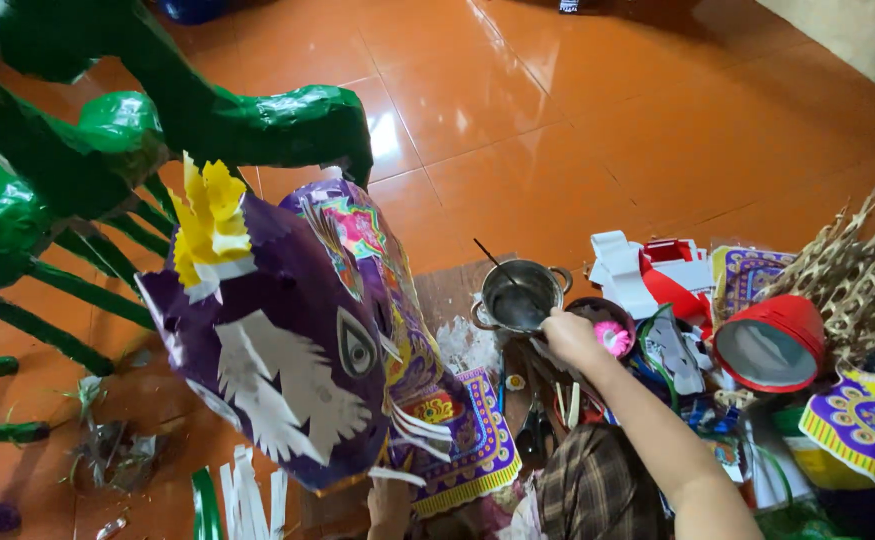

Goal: Decorating a papier-mâché horse with paper cutouts and flowers using glue

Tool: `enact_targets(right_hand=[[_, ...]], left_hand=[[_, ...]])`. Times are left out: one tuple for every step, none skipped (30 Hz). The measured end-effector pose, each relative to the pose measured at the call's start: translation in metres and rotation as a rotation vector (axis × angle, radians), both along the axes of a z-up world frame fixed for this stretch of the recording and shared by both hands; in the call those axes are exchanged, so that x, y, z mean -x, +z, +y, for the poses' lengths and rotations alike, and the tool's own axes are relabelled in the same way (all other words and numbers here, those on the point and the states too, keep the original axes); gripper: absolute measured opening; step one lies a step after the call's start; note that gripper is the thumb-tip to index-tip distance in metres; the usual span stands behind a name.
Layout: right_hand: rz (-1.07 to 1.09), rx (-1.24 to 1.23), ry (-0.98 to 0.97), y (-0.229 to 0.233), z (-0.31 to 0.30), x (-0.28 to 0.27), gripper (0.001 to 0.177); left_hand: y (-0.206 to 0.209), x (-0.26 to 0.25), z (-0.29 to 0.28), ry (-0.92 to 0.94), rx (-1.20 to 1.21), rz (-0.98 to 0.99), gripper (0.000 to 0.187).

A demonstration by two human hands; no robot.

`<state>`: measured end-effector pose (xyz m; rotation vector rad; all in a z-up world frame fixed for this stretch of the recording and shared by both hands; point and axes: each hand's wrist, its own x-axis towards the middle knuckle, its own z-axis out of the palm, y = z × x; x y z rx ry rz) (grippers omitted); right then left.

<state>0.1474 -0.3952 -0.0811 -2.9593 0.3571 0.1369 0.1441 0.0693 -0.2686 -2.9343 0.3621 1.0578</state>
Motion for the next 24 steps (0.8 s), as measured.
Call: enact_targets(right_hand=[[-0.001, -0.002, -0.002, 0.007, -0.003, 0.008, 0.021], [0.051, -0.157, -0.093, 0.014, -0.006, 0.017, 0.023], [0.100, -0.312, -0.183, 0.021, -0.009, 0.026, 0.034], [0.098, -0.314, -0.185, 0.008, -0.013, 0.036, 0.034], [0.034, -0.458, -0.261, -0.006, -0.016, 0.047, 0.033], [-0.031, -0.600, -0.338, -0.020, -0.018, 0.058, 0.034], [-0.028, -0.606, -0.340, -0.023, -0.011, 0.066, 0.034], [-0.096, -0.728, -0.416, -0.027, -0.005, 0.074, 0.036], [-0.163, -0.850, -0.493, -0.031, 0.003, 0.083, 0.039], [-0.159, -0.855, -0.496, -0.040, 0.007, 0.086, 0.039], [-0.205, -1.016, -0.557, -0.048, 0.011, 0.087, 0.041], [-0.252, -1.176, -0.619, -0.057, 0.015, 0.088, 0.043], [-0.246, -1.179, -0.619, -0.049, 0.021, 0.090, 0.043], [-0.277, -1.334, -0.644, -0.040, 0.028, 0.091, 0.042], [-0.306, -1.488, -0.668, -0.032, 0.035, 0.093, 0.041], [-0.296, -1.489, -0.670, -0.026, 0.037, 0.094, 0.041], [-0.332, -1.557, -0.601, -0.023, 0.040, 0.098, 0.042], [-0.367, -1.625, -0.531, -0.019, 0.043, 0.101, 0.042], [-0.342, -1.620, -0.538, -0.005, 0.050, 0.113, 0.042], [-0.335, -1.625, -0.511, 0.010, 0.057, 0.123, 0.039], [-0.328, -1.628, -0.481, 0.024, 0.063, 0.131, 0.036], [-0.304, -1.622, -0.484, 0.029, 0.073, 0.143, 0.036], [-0.346, -1.536, -0.439, 0.035, 0.081, 0.154, 0.035], [-0.388, -1.449, -0.393, 0.041, 0.089, 0.164, 0.034]], left_hand=[[0.008, 0.002, 0.000, -0.002, -0.002, -0.001, 0.036], [0.016, 0.004, 0.001, -0.029, 0.026, -0.033, 0.043], [0.024, 0.007, 0.000, -0.056, 0.054, -0.066, 0.053], [0.034, 0.007, -0.003, -0.059, 0.052, -0.068, 0.053], [0.045, 0.009, -0.005, 0.015, 0.074, -0.026, 0.033], [0.055, 0.011, -0.006, 0.089, 0.095, 0.016, 0.028], [0.065, 0.018, -0.008, 0.088, 0.089, 0.018, 0.028], [0.075, 0.024, -0.009, 0.154, 0.136, 0.016, 0.023], [0.085, 0.031, -0.011, 0.222, 0.182, 0.015, 0.019], [0.094, 0.042, -0.012, 0.222, 0.175, 0.017, 0.019], [0.103, 0.050, -0.015, 0.270, 0.258, 0.001, 0.022], [0.112, 0.059, -0.018, 0.318, 0.342, -0.016, 0.026], [0.112, 0.066, -0.018, 0.321, 0.337, -0.013, 0.026], [0.111, 0.073, -0.019, 0.399, 0.476, -0.032, 0.031], [0.111, 0.082, -0.019, 0.480, 0.617, -0.050, 0.036], [0.104, 0.080, -0.017, 0.486, 0.612, -0.047, 0.036], [0.096, 0.084, -0.015, 0.564, 0.815, -0.070, 0.030], [0.086, 0.087, -0.013, 0.642, 1.018, -0.098, 0.025], [0.098, 0.089, -0.012, 0.663, 1.012, -0.087, 0.025], [0.110, 0.090, -0.012, 0.716, 1.108, -0.035, 0.020], [0.120, 0.088, -0.012, 0.772, 1.208, 0.013, 0.023], [0.131, 0.093, -0.017, 0.795, 1.205, 0.020, 0.023], [0.143, 0.095, -0.023, 0.827, 1.264, -0.013, 0.018], [0.154, 0.096, -0.027, 0.859, 1.322, -0.048, 0.019]])
